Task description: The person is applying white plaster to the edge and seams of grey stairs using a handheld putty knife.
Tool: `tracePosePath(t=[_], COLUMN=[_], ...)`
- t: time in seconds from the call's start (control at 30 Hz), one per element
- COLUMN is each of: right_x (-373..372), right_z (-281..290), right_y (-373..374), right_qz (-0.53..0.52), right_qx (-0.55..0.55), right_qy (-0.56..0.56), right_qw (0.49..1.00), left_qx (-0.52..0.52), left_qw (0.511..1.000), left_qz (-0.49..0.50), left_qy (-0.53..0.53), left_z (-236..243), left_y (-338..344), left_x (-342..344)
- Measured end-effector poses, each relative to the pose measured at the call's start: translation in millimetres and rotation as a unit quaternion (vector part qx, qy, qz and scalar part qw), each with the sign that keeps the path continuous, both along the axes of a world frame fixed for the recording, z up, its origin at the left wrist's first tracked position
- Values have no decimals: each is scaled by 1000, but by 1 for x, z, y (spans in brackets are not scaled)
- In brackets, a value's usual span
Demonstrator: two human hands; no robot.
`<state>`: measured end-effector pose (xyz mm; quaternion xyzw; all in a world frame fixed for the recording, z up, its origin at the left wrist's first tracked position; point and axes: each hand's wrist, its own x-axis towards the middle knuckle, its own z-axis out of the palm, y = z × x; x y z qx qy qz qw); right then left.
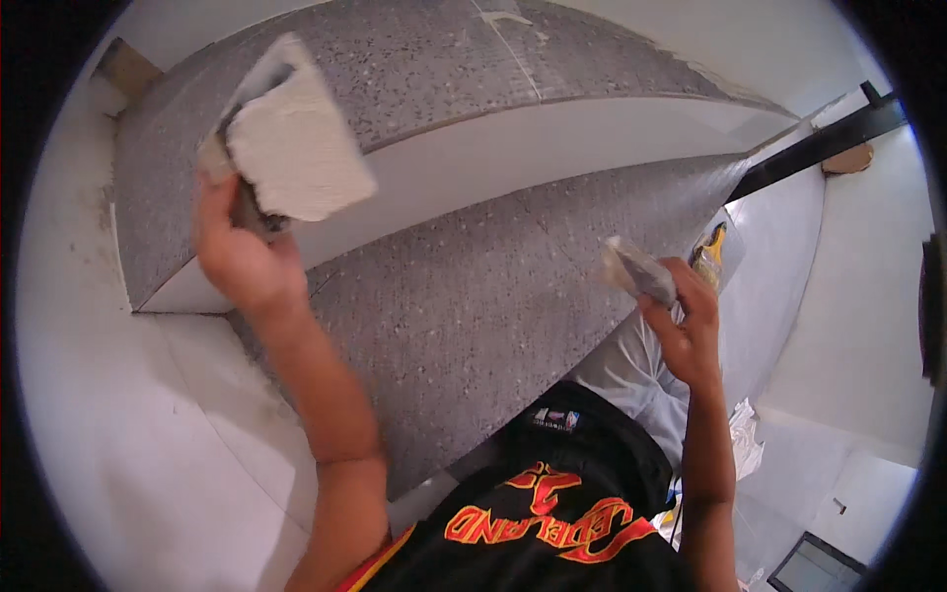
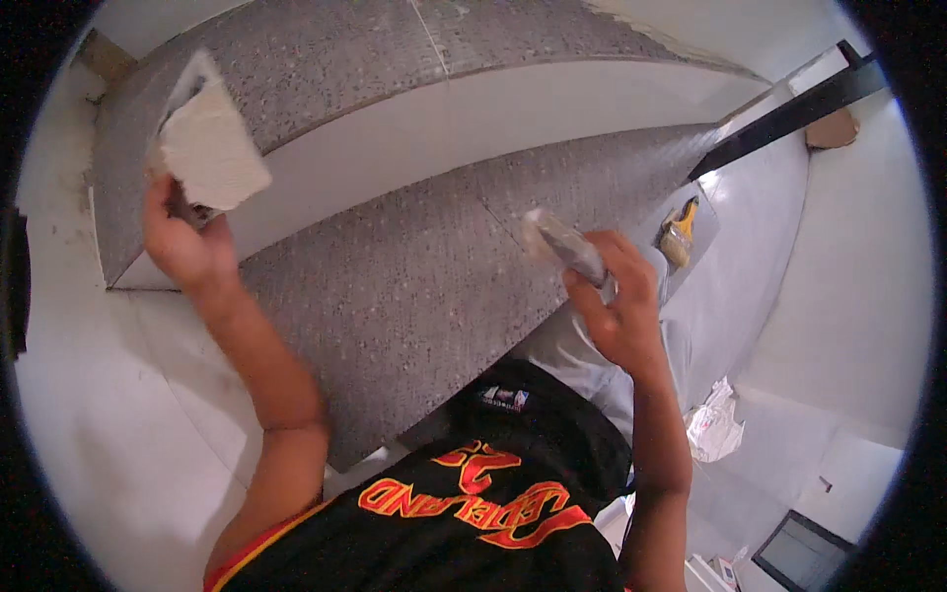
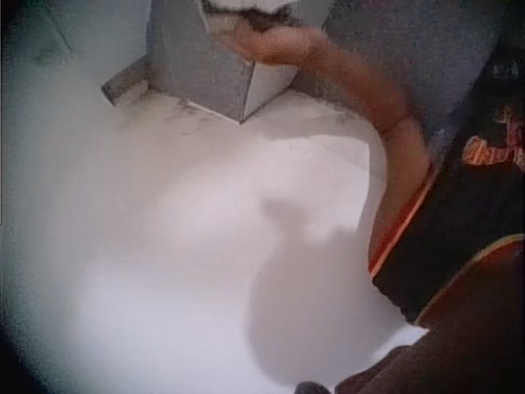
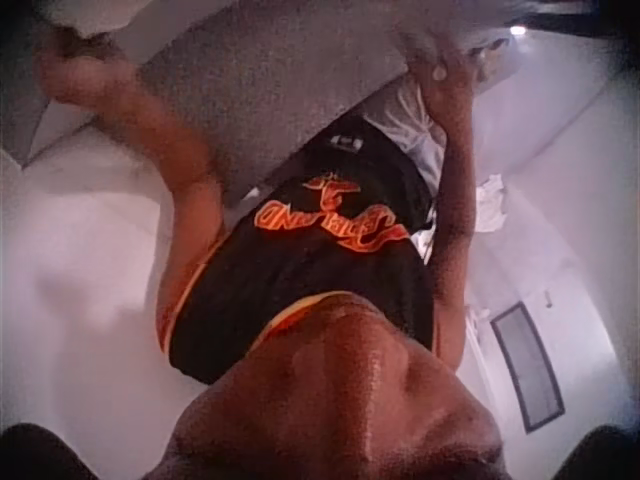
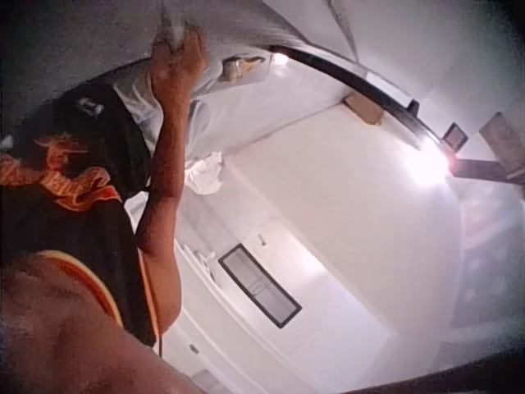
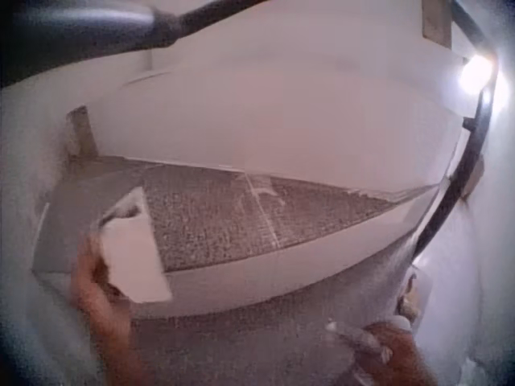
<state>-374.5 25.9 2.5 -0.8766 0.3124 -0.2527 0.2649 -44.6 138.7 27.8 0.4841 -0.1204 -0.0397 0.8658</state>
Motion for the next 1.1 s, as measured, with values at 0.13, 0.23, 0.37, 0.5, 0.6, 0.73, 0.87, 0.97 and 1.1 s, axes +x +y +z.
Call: tracePosePath(t=[0.13,0.23,0.37,0.5,0.6,0.73,0.87,0.97,1.1], right_x=[-13,-34,-34,-10,32,82,106,121,139], right_z=[-15,-23,-23,-22,-20,-36,-52,-52,-69], right_y=[-5,-16,-16,-16,-13,-17,-21,-17,-14], right_qz=[-129,-130,-153,-122,-69,-57,-50,-51,-58], right_qx=[276,337,409,417,337,15,-116,-134,-158], right_qy=[-141,-174,-285,-233,-126,26,91,148,228], right_qw=[942,916,853,870,931,998,988,979,959], left_qx=[40,-12,20,1,-19,-45,-38,-41,-43], left_qw=[995,988,989,992,993,992,994,992,993], left_qz=[88,152,149,127,109,110,100,105,100], left_qy=[-27,35,-13,-15,28,46,35,48,38], left_z=[-6,4,7,5,3,7,7,7,8], left_y=[11,6,2,9,5,5,4,6,1], left_x=[15,10,9,17,13,13,11,12,6])
